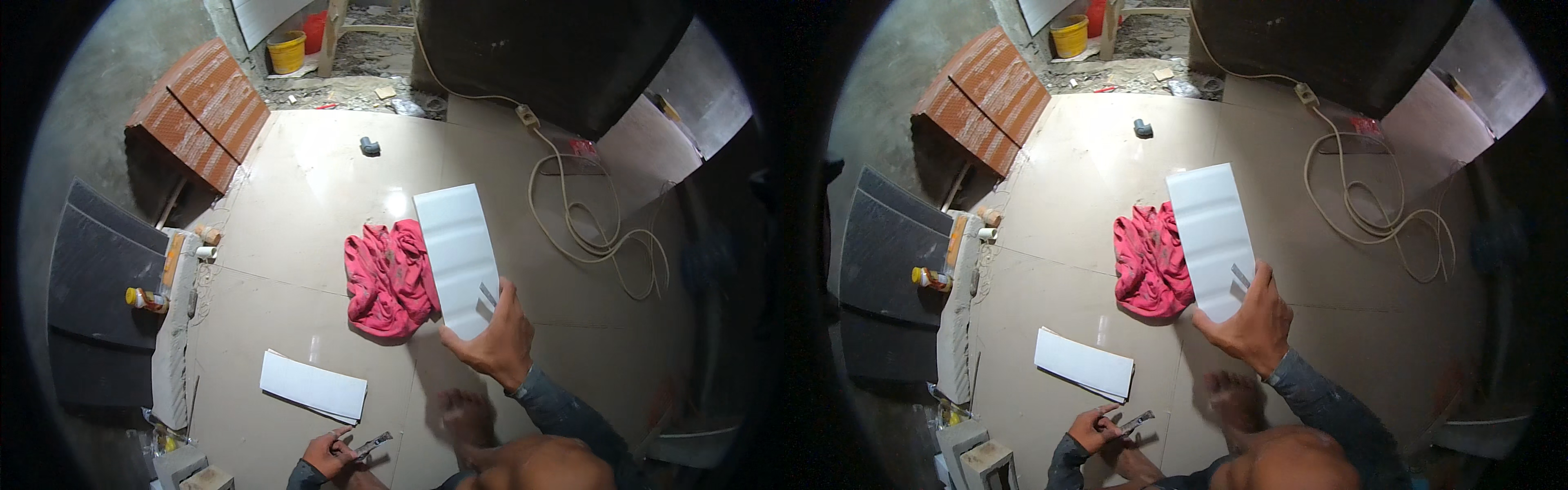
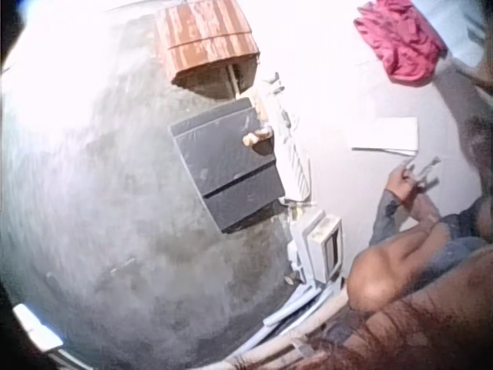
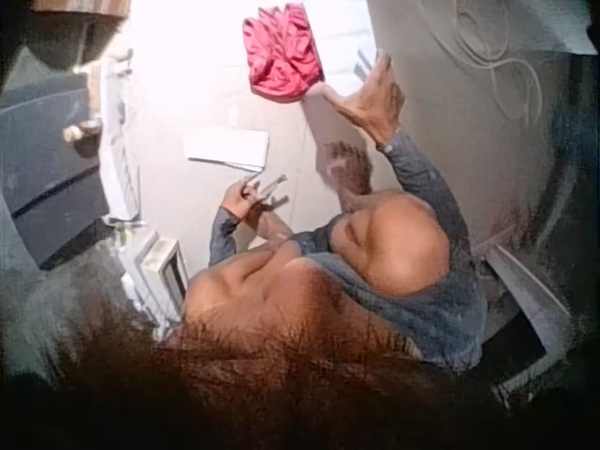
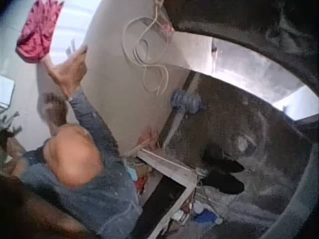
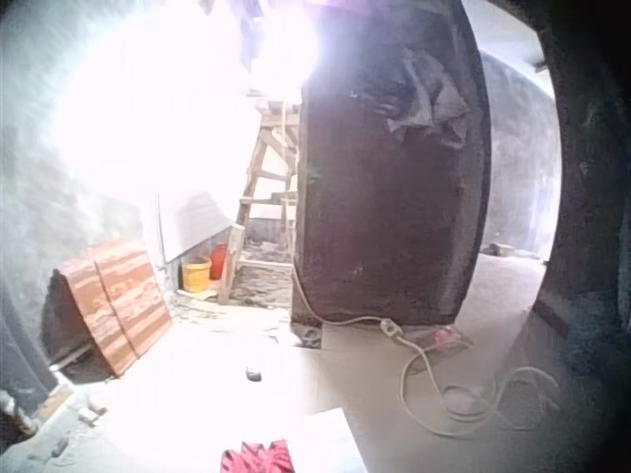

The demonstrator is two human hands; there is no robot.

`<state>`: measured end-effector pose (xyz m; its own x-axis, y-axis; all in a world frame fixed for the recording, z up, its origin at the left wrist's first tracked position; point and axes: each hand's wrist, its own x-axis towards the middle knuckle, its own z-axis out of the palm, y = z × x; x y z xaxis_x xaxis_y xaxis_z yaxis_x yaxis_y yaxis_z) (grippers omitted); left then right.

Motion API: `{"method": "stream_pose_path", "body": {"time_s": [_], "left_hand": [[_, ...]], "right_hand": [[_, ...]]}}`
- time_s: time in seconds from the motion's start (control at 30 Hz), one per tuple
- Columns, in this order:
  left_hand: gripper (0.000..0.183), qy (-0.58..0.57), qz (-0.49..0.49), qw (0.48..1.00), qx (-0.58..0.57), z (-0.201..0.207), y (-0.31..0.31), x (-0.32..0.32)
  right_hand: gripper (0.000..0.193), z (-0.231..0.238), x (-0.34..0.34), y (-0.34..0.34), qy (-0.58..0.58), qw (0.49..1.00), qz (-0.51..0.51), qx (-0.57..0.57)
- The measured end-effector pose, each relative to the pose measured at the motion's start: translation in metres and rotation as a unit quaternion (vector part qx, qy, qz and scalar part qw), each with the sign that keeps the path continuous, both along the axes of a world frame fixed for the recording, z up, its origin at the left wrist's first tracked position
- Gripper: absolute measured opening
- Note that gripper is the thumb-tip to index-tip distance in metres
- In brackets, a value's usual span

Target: The person uses a metal ruler and a utility knife to score and snap white rectangular tiles on the floor. They repeatedly measure, score, and break the tiles, then wipe the surfaces with a pink cloth.

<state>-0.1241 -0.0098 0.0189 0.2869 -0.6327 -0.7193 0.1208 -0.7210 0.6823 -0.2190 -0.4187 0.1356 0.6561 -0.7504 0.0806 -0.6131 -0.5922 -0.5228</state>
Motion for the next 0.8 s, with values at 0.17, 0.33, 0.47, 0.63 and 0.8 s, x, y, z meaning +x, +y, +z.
{"method": "stream_pose_path", "body": {"time_s": [0.17,0.33,0.47,0.63,0.8], "left_hand": [[0.063,0.005,0.035,0.999,-0.012,-0.003,0.006,-0.002],[0.062,-0.021,-0.014,0.999,0.02,0.004,-0.001,0.001],[0.062,-0.02,-0.021,0.999,0.023,0.007,-0.006,0.002],[0.062,-0.019,0.002,1.0,0.018,0.004,-0.006,0.0],[0.064,-0.015,0.002,0.999,0.029,0.006,-0.01,0.0]], "right_hand": [[0.106,0.007,0.004,0.014,-0.047,0.996,0.068,-0.039],[0.108,0.007,0.005,0.021,-0.029,0.992,0.099,-0.067],[0.11,0.006,0.004,0.024,-0.048,0.992,0.107,-0.045],[0.109,0.004,0.002,0.023,-0.045,0.99,0.116,-0.063],[0.103,-0.001,0.001,0.022,-0.064,0.988,0.116,-0.077]]}}
